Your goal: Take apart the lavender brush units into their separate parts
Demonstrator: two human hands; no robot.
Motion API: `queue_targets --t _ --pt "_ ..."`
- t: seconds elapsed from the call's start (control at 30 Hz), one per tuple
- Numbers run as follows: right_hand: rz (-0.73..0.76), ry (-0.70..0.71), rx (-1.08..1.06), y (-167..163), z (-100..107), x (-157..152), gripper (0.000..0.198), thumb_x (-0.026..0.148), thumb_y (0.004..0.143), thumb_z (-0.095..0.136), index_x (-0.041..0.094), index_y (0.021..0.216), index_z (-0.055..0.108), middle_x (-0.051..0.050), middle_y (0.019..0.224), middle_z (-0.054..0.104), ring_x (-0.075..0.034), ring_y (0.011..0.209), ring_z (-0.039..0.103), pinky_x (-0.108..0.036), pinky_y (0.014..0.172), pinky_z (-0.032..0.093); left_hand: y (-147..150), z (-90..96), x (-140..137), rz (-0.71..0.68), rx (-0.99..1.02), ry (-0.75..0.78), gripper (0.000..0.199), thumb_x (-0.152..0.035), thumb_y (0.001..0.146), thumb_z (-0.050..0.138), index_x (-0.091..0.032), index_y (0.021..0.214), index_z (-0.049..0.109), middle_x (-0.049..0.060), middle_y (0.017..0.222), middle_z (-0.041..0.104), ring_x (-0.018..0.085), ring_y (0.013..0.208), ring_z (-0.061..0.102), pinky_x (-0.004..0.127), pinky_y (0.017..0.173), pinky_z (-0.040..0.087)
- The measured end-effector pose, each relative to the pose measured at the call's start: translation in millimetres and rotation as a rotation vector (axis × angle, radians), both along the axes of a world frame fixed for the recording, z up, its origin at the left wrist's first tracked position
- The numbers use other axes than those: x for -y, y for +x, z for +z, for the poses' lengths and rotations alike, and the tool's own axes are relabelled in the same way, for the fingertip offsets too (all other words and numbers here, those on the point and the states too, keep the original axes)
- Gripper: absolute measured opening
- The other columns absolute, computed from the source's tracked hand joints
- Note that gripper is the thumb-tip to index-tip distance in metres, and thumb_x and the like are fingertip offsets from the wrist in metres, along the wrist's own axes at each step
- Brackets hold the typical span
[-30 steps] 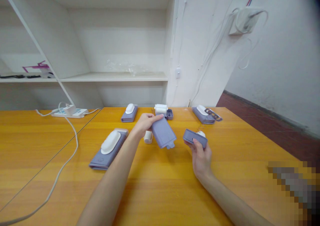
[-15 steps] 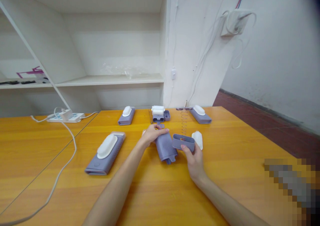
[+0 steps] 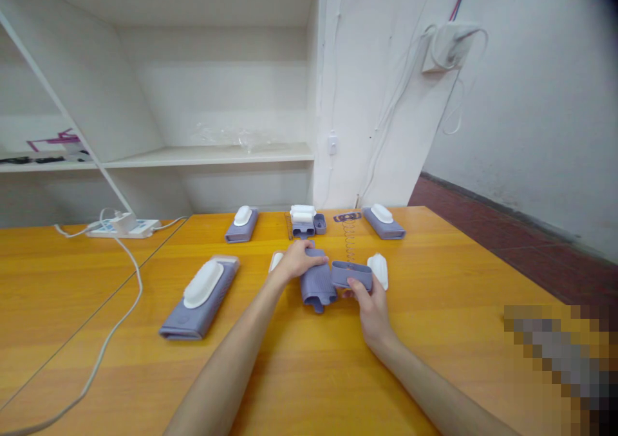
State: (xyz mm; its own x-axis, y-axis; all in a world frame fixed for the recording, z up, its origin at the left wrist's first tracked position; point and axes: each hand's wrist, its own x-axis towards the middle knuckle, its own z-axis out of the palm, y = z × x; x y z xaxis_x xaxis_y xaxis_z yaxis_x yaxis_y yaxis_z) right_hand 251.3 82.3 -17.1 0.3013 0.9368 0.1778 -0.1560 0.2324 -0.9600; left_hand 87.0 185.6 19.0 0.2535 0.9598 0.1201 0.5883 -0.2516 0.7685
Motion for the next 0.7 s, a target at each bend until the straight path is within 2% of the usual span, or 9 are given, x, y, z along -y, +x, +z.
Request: queue_targets --t 0.2,0.33,0.4,0.5,0.6,0.7 --pt "0.016 0.001 -0.008 0 -2 -1 0.025 0.040 0.078 0.063 0.019 0.090 0.057 -0.003 0.081 0.065 -0.018 0.065 0.060 -0.029 0.056 0.047 -7 1.8 0 -0.077 -0.094 0.042 0.041 -0.057 0.060 0.069 -0.019 0.074 0.066 0.004 0.075 0.064 0.024 0.076 0.057 0.032 0.071 0.041" --pt "0.046 0.006 -0.020 0 -1 0 0.024 0.040 0.079 0.062 0.019 0.090 0.055 -0.001 0.076 0.065 -0.017 0.061 0.060 -0.028 0.054 0.046 -8 7.0 2 -0.090 -0.120 0.116 0.039 -0.052 0.064 0.068 -0.019 0.084 0.068 0.008 0.093 0.064 0.026 0.090 0.057 0.034 0.082 0.042" --pt "0.060 -0.001 -0.018 0 0 1 0.025 0.040 0.079 0.062 0.019 0.091 0.055 -0.002 0.076 0.065 -0.018 0.060 0.060 -0.029 0.054 0.046 -11 16.2 4 -0.093 -0.121 0.162 0.040 -0.050 0.068 0.066 -0.019 0.093 0.068 0.010 0.103 0.062 0.027 0.098 0.056 0.035 0.089 0.040" --pt "0.071 -0.019 -0.020 -1 1 2 0.025 0.041 0.079 0.062 0.019 0.090 0.054 -0.002 0.076 0.066 -0.018 0.060 0.061 -0.029 0.054 0.046 -23 37.5 6 -0.092 -0.154 0.239 0.043 -0.050 0.074 0.061 -0.019 0.102 0.065 0.011 0.106 0.061 0.026 0.103 0.055 0.034 0.093 0.038" --pt "0.087 -0.015 -0.017 -1 2 2 0.025 0.041 0.080 0.062 0.020 0.088 0.054 -0.001 0.075 0.065 -0.018 0.060 0.060 -0.029 0.054 0.046 -43 58.6 8 -0.062 -0.206 0.293 0.044 -0.052 0.076 0.058 -0.019 0.104 0.063 0.010 0.108 0.061 0.026 0.105 0.054 0.035 0.096 0.036" --pt "0.095 -0.007 0.007 -2 2 1 0.024 0.042 0.080 0.062 0.020 0.086 0.054 -0.001 0.073 0.064 -0.017 0.060 0.060 -0.029 0.054 0.045 -66 69.4 10 -0.018 -0.210 0.266 0.047 -0.055 0.075 0.057 -0.019 0.104 0.064 0.010 0.108 0.063 0.027 0.104 0.055 0.035 0.093 0.038"
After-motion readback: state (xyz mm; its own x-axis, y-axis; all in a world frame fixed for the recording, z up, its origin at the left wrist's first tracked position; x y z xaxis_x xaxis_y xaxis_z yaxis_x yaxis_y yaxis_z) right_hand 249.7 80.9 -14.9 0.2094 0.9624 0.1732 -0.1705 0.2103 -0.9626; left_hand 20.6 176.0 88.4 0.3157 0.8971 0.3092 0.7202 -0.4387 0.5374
